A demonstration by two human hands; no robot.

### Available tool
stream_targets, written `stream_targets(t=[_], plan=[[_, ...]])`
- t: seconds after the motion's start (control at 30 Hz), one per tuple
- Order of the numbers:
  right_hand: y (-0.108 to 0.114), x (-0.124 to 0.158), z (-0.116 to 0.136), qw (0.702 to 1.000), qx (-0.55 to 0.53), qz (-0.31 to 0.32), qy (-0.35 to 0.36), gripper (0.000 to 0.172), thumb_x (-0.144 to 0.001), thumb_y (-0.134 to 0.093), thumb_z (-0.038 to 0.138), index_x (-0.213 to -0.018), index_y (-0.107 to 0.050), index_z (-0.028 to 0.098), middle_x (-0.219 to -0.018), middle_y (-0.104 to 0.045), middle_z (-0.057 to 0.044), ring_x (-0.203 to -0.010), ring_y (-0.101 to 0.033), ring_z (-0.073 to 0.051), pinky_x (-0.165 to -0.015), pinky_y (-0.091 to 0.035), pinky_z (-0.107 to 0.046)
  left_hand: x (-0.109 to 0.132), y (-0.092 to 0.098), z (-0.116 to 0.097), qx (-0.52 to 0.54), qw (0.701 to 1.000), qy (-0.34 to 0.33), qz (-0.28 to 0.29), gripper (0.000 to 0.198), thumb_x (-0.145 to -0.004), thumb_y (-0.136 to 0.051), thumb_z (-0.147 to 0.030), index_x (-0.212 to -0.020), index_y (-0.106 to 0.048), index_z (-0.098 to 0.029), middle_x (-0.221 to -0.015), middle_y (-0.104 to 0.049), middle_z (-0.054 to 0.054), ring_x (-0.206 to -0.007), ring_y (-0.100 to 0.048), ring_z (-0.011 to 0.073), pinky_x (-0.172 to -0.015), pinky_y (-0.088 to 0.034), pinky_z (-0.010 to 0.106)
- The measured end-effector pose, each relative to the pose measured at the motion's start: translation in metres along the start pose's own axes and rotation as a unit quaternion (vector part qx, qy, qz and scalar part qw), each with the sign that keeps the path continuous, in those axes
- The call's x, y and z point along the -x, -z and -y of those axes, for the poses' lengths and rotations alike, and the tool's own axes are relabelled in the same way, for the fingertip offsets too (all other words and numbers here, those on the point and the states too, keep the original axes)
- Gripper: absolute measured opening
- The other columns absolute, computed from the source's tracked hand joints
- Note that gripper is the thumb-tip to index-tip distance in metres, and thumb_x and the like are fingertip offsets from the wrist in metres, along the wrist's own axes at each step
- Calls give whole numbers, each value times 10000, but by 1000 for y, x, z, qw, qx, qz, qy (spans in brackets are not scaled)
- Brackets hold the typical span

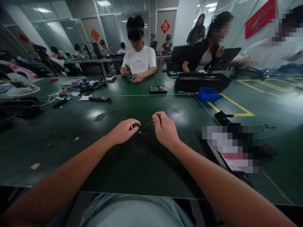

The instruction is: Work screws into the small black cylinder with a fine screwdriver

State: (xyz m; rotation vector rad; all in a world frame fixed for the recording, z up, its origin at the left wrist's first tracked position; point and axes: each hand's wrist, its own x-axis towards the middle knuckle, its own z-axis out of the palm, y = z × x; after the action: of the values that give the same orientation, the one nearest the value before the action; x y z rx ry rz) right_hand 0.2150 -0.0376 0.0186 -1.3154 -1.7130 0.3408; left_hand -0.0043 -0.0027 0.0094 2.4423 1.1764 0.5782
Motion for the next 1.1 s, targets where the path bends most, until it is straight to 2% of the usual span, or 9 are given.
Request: stream_targets(t=[0.1,0.23,0.33,0.6,0.77,0.87,0.97,1.1], plan=[[-1,0,-1,1000,-4,7,-1,238,-996,-425,369,-921,-586,211,-773,-673,-40,-724,-645,-196,-663,-436,-316,1,-1,2,-56,998,8,33,309,-956,-469,-318,-1180,-654,-211,-1155,-665,73,-1030,-623,235,-906,-477,380],[-1,0,-1,1000,-13,4,-1,243,-996,-422,377,-925,-585,210,-785,-681,-43,-746,-658,-202,-688,-447,-326,1,-3,1,-125,989,14,79,384,-928,-532,-481,-1192,-684,-247,-1097,-681,76,-948,-637,248,-784,-487,353],[-1,0,-1,1000,-16,7,-3,247,-994,-421,381,-929,-586,209,-781,-681,-44,-745,-659,-205,-690,-450,-330,0,-3,-1,-154,983,-2,104,370,-940,-521,-468,-1183,-707,-260,-1061,-692,74,-929,-641,246,-738,-473,334],[-3,0,-2,999,-21,25,-9,269,-992,-418,400,-928,-594,207,-766,-681,-45,-728,-657,-209,-685,-457,-335,-1,-1,2,-140,987,11,75,316,-952,-473,-369,-1069,-736,-239,-1018,-725,52,-905,-658,228,-766,-484,331],[-2,0,-3,999,-26,24,-5,268,-992,-420,401,-934,-596,207,-765,-680,-42,-726,-655,-205,-683,-461,-331,-2,2,7,-13,999,48,0,295,-934,-502,-372,-1026,-739,-222,-1002,-737,48,-892,-660,213,-802,-489,337],[-2,1,-3,999,-26,26,-4,272,-993,-418,404,-933,-596,208,-769,-681,-44,-727,-653,-205,-685,-463,-334,-4,6,13,123,986,94,-65,270,-913,-533,-374,-977,-728,-199,-902,-719,61,-722,-624,171,-675,-473,298],[-1,1,-2,999,-26,28,-5,276,-992,-413,408,-934,-596,210,-777,-685,-50,-729,-652,-210,-685,-467,-339,-8,11,20,296,936,149,-119,258,-872,-612,-421,-910,-692,-178,-815,-658,51,-539,-502,101,-499,-359,232],[-1,1,0,999,-27,36,-8,268,-992,-415,407,-929,-590,214,-776,-683,-49,-732,-653,-213,-681,-464,-338,-11,21,24,441,860,188,-174,320,-771,-754,-444,-838,-627,-158,-769,-569,22,-507,-451,63,-424,-263,186]])
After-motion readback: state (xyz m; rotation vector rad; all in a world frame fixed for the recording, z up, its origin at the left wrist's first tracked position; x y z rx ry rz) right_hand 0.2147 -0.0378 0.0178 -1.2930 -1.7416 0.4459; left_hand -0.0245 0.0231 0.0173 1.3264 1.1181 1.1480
